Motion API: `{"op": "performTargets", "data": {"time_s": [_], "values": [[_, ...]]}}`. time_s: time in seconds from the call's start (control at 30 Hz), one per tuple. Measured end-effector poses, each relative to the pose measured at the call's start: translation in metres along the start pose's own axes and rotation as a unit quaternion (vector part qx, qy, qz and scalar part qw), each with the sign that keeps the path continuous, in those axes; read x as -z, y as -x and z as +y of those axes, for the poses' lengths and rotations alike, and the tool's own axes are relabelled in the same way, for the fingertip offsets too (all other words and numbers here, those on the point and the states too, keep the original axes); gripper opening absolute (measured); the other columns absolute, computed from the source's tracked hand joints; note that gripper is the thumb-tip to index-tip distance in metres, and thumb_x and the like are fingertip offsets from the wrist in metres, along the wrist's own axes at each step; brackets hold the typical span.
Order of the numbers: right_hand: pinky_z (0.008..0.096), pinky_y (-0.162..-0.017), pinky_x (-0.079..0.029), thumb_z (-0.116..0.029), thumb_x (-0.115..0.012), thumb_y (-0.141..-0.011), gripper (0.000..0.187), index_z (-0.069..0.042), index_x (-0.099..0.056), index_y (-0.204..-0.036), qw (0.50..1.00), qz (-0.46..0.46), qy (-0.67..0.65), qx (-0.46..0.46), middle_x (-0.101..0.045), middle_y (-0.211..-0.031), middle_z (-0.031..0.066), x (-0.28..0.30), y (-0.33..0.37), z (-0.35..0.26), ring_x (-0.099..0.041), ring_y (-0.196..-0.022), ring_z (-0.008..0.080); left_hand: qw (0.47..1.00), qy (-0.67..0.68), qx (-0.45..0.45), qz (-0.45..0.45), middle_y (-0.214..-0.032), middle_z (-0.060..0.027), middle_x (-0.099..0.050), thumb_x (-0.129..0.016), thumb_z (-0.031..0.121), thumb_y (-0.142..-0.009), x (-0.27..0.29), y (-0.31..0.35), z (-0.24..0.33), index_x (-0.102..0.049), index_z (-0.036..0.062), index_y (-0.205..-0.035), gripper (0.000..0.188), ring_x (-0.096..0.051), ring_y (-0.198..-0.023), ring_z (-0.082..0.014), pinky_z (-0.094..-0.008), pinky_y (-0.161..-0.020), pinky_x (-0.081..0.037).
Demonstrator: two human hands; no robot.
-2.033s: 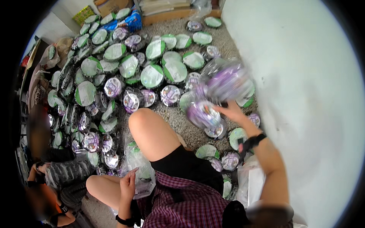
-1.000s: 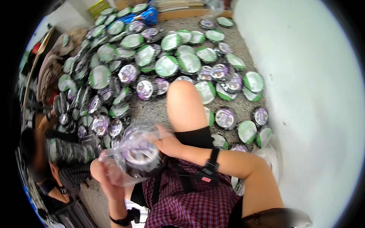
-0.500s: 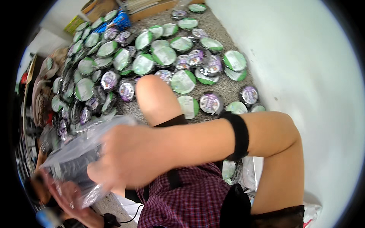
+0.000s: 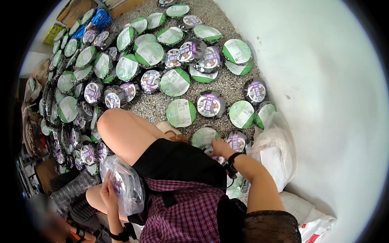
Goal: The person picks up individual circular packaged items from a large pile on the floor and places them one by one into clear plastic bags, eventually filling a larger bag with several stacks of items.
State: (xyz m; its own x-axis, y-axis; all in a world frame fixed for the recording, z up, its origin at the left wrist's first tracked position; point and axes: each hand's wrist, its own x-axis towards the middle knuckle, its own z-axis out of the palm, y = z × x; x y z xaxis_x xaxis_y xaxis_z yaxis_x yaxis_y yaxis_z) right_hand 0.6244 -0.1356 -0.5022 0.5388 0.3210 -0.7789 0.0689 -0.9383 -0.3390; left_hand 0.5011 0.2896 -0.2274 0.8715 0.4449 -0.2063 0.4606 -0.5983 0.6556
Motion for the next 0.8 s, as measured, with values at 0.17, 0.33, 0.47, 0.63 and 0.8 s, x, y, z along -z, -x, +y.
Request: {"op": "performTargets", "data": {"time_s": [0.17, 0.33, 0.47, 0.63, 0.8], "values": [[0.0385, -0.090, -0.042, -0.042, -0.076, -0.066, 0.069, 0.003, -0.051, -0.112, 0.976, 0.155, -0.001, 0.154, -0.052, -0.104, 0.0210, 0.036, -0.019, -0.003, -0.051, -0.102, 0.0360, 1.000, -0.026, -0.001, 0.013, -0.113, -0.0095, -0.064, -0.043, 0.006, -0.095, -0.002, -0.009, -0.008, -0.055, -0.0024, -0.122, 0.031, -0.055, -0.079, -0.0064, -0.0204, -0.068, -0.042], [0.0395, -0.100, -0.035, -0.054, -0.071, -0.071, 0.099, 0.015, -0.030, -0.128, 0.900, 0.107, -0.418, -0.057, -0.037, -0.132, 0.0312, 0.036, -0.085, 0.021, -0.043, -0.120, 0.0367, 0.999, 0.011, 0.042, 0.001, -0.118, -0.0129, -0.061, -0.043, 0.006, -0.095, -0.007, -0.023, 0.005, -0.055, -0.0040, -0.121, 0.030, -0.057, -0.105, -0.0136, -0.0250, -0.087, -0.042], [0.0359, -0.102, -0.034, -0.056, -0.074, -0.065, 0.114, 0.015, -0.018, -0.135, 0.919, -0.059, -0.391, -0.001, -0.038, -0.134, 0.0299, 0.080, -0.037, -0.030, -0.042, -0.122, 0.0354, 0.983, -0.007, 0.180, -0.035, -0.118, -0.0135, -0.061, -0.043, 0.007, -0.095, -0.007, -0.030, 0.000, -0.055, -0.0063, -0.120, 0.031, -0.057, -0.106, -0.0163, -0.0263, -0.089, -0.042], [0.0356, -0.100, -0.037, -0.054, -0.079, -0.058, 0.109, 0.012, -0.032, -0.131, 0.963, 0.025, -0.268, -0.001, -0.048, -0.124, 0.0275, 0.055, -0.032, -0.018, -0.048, -0.116, 0.0352, 0.999, -0.002, 0.041, 0.001, -0.116, -0.0142, -0.062, -0.042, 0.010, -0.097, -0.008, -0.034, -0.011, -0.054, -0.0054, -0.121, 0.031, -0.058, -0.106, -0.0180, -0.0269, -0.088, -0.042], [0.0303, -0.083, -0.048, -0.028, -0.080, -0.069, 0.070, 0.008, -0.047, -0.120, 0.675, 0.162, -0.719, -0.008, -0.061, -0.107, 0.0134, 0.154, -0.024, 0.016, -0.060, -0.093, 0.0199, 0.999, -0.006, 0.045, -0.004, -0.113, -0.0139, -0.063, -0.043, 0.010, -0.097, -0.012, -0.034, -0.013, -0.055, -0.0049, -0.121, 0.031, -0.059, -0.097, -0.0154, -0.0249, -0.082, -0.044]]}}
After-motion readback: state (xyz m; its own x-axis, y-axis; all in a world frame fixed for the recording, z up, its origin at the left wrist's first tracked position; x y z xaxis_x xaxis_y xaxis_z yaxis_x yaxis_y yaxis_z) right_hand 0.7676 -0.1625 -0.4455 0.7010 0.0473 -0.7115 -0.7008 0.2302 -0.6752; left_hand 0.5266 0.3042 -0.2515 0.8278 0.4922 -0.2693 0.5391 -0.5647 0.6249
